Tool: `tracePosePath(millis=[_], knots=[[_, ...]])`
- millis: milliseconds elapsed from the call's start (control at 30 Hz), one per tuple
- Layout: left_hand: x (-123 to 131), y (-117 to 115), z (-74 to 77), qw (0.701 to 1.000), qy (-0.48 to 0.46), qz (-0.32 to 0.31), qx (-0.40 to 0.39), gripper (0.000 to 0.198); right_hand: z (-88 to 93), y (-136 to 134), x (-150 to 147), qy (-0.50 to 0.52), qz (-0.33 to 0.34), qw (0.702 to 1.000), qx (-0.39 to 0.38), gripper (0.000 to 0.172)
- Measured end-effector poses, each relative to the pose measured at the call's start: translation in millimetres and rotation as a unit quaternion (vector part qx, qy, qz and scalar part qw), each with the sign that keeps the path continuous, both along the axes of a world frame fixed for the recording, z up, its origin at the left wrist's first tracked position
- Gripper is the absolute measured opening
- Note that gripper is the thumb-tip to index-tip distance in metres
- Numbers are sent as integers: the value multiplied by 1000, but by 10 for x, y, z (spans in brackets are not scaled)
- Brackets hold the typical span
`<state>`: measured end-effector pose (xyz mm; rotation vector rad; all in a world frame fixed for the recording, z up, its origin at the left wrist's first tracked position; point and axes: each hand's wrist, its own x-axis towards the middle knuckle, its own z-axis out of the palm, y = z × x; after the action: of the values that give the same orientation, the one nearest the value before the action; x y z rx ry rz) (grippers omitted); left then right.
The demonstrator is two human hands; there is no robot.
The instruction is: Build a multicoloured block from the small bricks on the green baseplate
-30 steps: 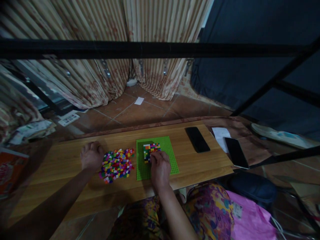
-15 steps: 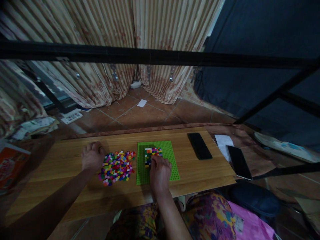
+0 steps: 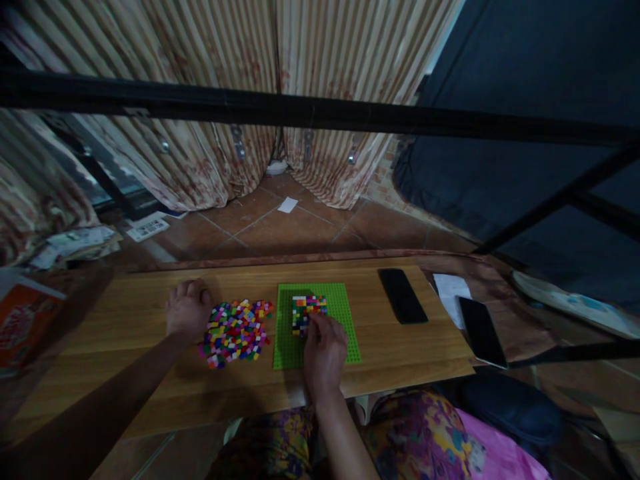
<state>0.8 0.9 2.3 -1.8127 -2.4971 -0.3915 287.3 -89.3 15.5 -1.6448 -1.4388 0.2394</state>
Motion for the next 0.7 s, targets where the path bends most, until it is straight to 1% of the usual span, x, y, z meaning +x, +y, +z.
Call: tracePosePath(millis=[100,233,400,533,700], knots=[[-1,-3,-2,1000,0,-1,0,41,-34,-55,-23,-61,15,998,14,31],[-2,-6,-7,1000,1,-1,4,41,-77,-95,-50,-122,30,992,6,37],[-6,0,-22,1000,-4,1,6,43,-109,-79,-53,-145,29,989,6,39],[-6,1,-30,1000,-8,3,5,43,-136,-78,-39,-161,44,986,10,39],[-2,-1,-40,1000,-6,0,5,42,-139,-60,13,-152,52,987,12,37]])
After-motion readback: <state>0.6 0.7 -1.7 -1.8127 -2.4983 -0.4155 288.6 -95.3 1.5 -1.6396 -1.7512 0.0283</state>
